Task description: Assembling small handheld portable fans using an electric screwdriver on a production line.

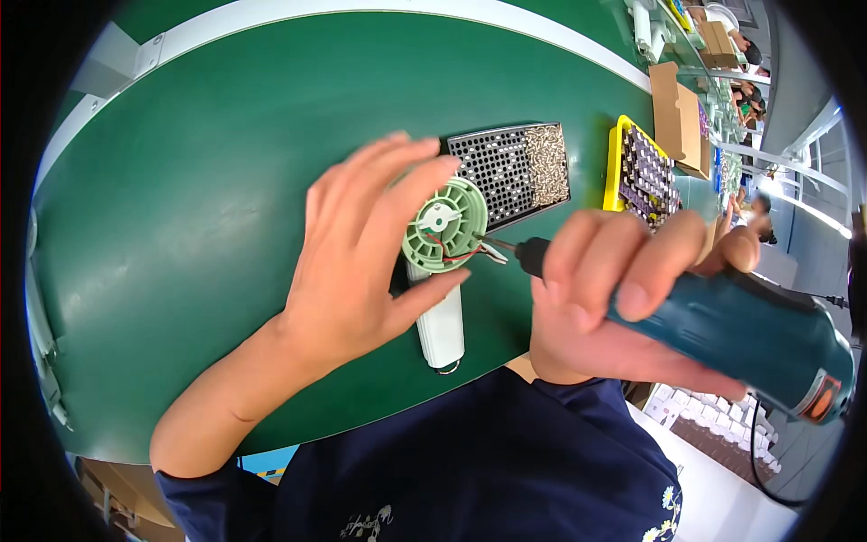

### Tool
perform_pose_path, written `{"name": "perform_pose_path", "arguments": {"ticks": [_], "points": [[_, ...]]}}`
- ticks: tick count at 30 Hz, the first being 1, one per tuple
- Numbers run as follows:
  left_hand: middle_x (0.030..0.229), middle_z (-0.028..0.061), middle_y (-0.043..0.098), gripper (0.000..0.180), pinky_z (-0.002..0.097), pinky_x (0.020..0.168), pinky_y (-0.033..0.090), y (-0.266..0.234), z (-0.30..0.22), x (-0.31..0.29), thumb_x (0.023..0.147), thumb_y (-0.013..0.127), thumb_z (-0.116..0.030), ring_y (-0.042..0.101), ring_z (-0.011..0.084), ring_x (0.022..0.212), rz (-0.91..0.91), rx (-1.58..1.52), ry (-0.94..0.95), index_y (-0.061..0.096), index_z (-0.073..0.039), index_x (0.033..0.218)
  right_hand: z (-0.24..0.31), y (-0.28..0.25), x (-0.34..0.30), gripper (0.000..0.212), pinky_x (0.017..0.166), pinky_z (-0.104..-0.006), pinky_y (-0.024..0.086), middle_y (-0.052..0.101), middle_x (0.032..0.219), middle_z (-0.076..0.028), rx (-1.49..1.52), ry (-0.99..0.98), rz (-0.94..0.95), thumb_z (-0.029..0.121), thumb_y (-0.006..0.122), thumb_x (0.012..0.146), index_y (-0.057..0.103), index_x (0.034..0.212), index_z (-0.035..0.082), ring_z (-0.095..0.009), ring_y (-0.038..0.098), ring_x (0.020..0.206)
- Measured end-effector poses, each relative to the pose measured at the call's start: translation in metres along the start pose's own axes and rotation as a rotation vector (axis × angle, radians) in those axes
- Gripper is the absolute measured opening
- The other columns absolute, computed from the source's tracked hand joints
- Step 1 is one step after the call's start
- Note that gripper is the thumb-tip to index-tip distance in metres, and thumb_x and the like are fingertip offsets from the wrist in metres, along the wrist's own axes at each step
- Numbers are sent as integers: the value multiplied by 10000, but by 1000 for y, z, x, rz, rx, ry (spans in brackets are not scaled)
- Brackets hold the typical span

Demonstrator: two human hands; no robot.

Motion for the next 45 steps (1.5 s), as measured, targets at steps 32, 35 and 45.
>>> {"name": "perform_pose_path", "arguments": {"ticks": [32, 35, 45], "points": [[1150, 109, 660, 207, 367, 869, 458, 2, -4, -5, 589, 825, -62, 553, 296, 1056, -197, -182, 234, 698, -33, 750, 4, 2, -2, 687, 484, -293, 434, 504, 841, -35, 313, 13, -114, 618, 468, 937, 398, 1324, 54, -124, 486, 529], [1167, 150, 654, 210, 387, 868, 464, 1, -4, -5, 613, 825, -51, 555, 315, 1052, -163, -191, 242, 705, -28, 784, 1, -4, -3, 690, 486, -287, 437, 506, 833, -30, 362, 11, -145, 636, 445, 938, 427, 1294, 45, -121, 488, 533], [1425, 212, 450, 903, 452, 1061, 355, 1, -2, -3, 634, 879, -141, 435, 380, 1297, -76, -212, 63, 412, -21, 1397, 8, 0, 1, 748, 434, -280, 386, 500, 815, -32, 93, -160, 35, 674, 513, 883, 433, 1321, 73, -126, 473, 495]]}}
Point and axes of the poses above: each hand's wrist, its own x-axis towards the middle knuckle, its own y-axis out of the palm, z = x × y, the point moved 1 cm from there along x, towards the middle knuckle
